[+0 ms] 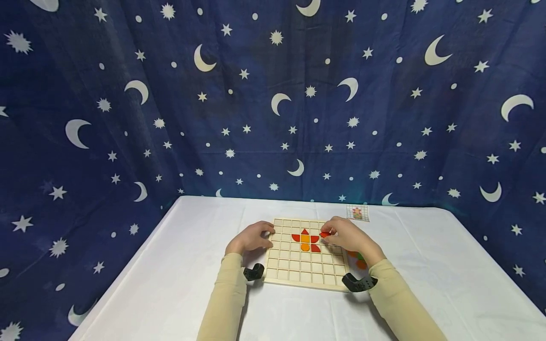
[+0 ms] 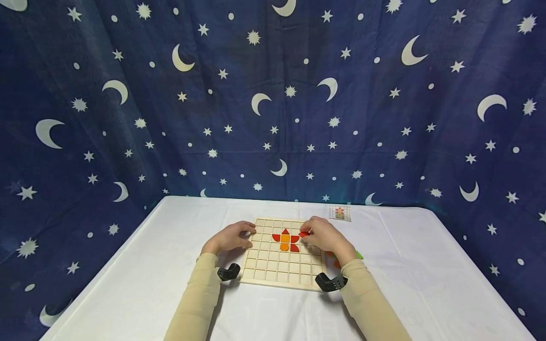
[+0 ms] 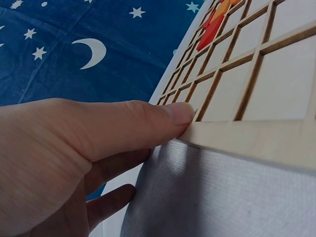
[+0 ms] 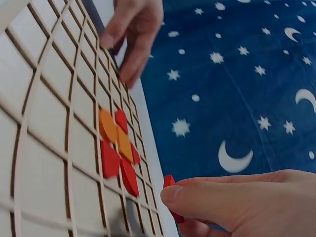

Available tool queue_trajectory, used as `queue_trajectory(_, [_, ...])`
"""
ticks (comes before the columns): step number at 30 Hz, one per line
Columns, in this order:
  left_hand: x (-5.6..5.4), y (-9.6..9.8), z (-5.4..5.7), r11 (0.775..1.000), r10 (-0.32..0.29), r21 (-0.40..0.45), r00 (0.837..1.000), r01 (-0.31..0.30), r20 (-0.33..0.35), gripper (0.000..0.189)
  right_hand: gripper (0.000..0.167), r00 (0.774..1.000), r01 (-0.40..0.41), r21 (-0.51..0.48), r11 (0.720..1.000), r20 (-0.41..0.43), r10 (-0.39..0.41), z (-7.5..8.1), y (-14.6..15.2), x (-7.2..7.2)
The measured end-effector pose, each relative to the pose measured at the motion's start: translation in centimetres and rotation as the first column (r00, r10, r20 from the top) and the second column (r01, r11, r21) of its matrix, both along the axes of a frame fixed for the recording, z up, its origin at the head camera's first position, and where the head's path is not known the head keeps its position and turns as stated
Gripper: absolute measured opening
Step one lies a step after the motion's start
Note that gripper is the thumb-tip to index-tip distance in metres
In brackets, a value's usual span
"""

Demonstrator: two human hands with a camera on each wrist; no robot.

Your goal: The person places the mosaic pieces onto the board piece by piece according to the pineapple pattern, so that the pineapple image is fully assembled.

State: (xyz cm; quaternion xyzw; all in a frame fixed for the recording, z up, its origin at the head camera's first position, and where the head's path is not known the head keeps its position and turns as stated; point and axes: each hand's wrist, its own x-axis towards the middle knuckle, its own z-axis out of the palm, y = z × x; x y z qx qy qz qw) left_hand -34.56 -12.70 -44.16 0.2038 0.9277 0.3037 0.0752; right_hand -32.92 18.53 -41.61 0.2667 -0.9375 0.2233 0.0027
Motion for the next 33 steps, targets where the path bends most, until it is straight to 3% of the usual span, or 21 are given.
queue_trajectory(8, [0.0, -0.1, -0.1, 1.000, -0.004, -0.005, 1.000, 0.004, -0.002, 0.042, 0.020, 0.989, -0.145, -0.008, 0.989, -0.036, 0.145, -0.6, -2.5, -0.7])
queue_trajectory(19, [0.1, 0.0, 0.1, 1.000, -0.016, -0.005, 1.000, 0.016, 0.000, 0.041, 0.018, 0.972, -0.233, -0.002, 0.973, 0.004, 0.233, -1.3, -4.9, -1.4])
queue_trajectory(33, [0.0, 0.0, 0.1, 1.000, -0.015, -0.014, 1.000, 0.015, -0.011, 0.042, 0.016, 0.948, -0.317, 0.027, 0.948, -0.033, 0.318, -1.4, -6.5, -1.2])
